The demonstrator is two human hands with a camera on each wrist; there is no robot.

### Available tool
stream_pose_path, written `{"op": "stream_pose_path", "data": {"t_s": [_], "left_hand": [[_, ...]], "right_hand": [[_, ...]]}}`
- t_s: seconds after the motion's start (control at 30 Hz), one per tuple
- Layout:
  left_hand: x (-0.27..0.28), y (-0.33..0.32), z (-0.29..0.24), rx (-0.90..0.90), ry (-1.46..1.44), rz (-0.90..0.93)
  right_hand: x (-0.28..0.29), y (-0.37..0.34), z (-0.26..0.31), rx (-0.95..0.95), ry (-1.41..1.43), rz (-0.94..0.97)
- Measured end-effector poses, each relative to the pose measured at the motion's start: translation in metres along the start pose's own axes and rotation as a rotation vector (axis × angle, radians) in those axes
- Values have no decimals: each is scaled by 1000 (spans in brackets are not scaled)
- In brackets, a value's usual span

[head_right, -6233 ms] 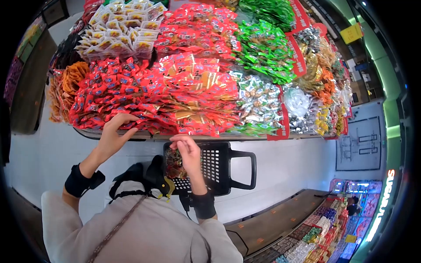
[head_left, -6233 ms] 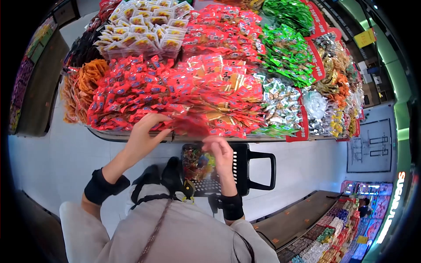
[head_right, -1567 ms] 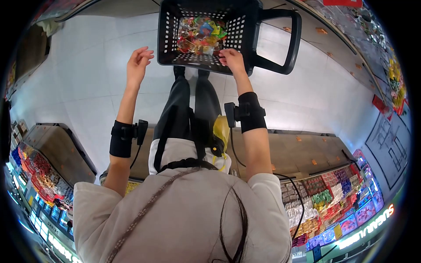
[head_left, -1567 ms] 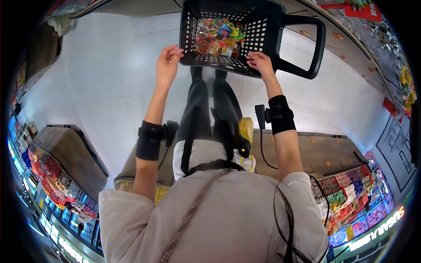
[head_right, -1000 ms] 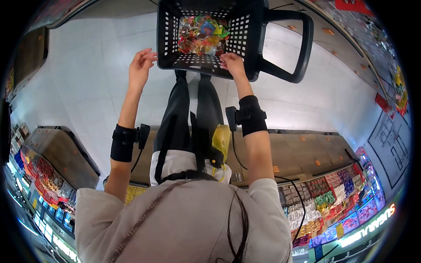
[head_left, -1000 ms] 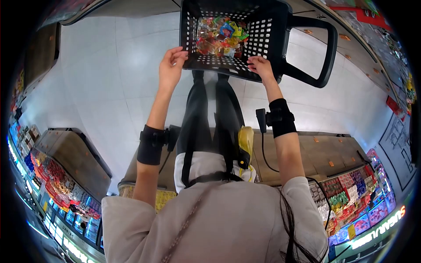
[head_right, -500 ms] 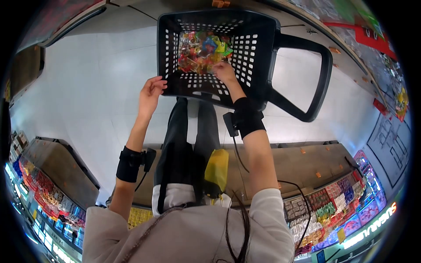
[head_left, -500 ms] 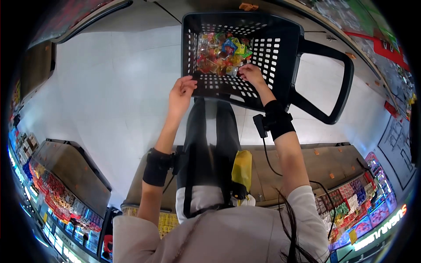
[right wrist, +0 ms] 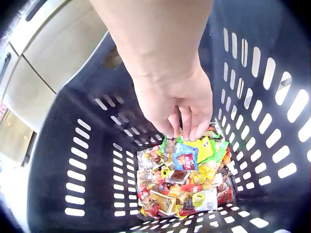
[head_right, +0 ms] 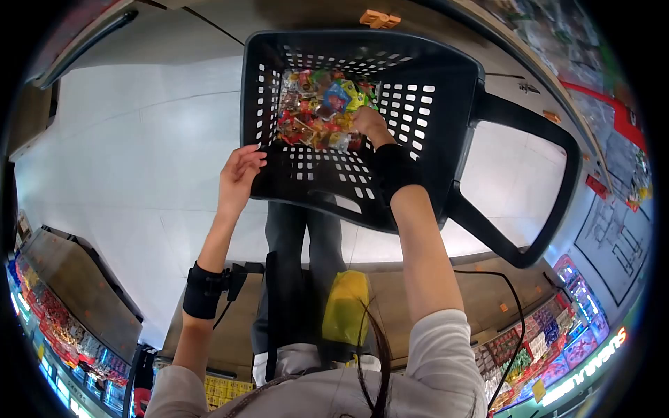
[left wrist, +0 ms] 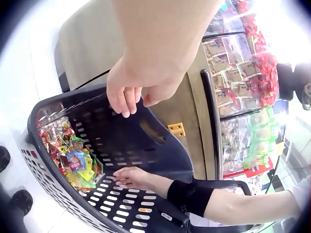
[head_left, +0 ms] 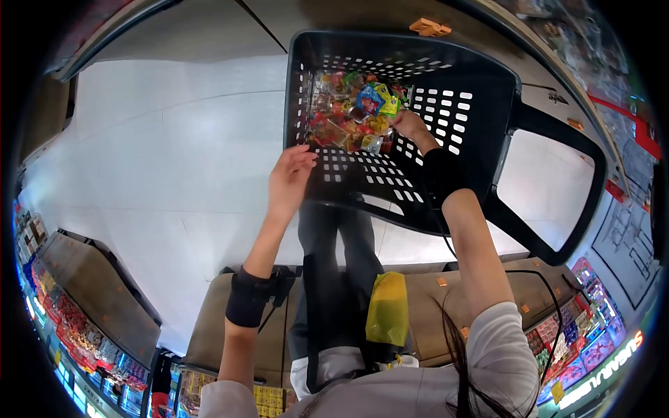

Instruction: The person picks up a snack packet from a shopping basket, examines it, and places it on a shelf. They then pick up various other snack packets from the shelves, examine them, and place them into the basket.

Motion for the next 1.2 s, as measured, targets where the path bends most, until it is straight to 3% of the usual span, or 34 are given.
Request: {"op": "stream_pose_path", "data": {"t_s": [0.23, 0.4, 0.5, 0.87, 1.2], "left_hand": [[-3, 18, 25, 29, -45, -18], [-17, 23, 44, 14, -51, 44], [-19, 25, 43, 8, -28, 62], [-7, 29, 39, -8, 34, 91], [-8, 35, 47, 3, 25, 129]], "right_hand": [[-29, 50, -34, -113, -35, -3], [-55, 66, -39, -14, -63, 60], [-70, 74, -38, -49, -92, 101], [-133, 109, -4, 78, -102, 241], [-166, 118, 6, 215, -84, 137]]}}
Point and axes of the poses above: each hand's wrist, its own y-axis towards the middle knuckle, its own x-axis out of the back of the hand, z = x × y, the point moved 6 cm from there along y, towards the middle knuckle, and after that the axes turned 5 degrees about -x, right-handed, at the moved point
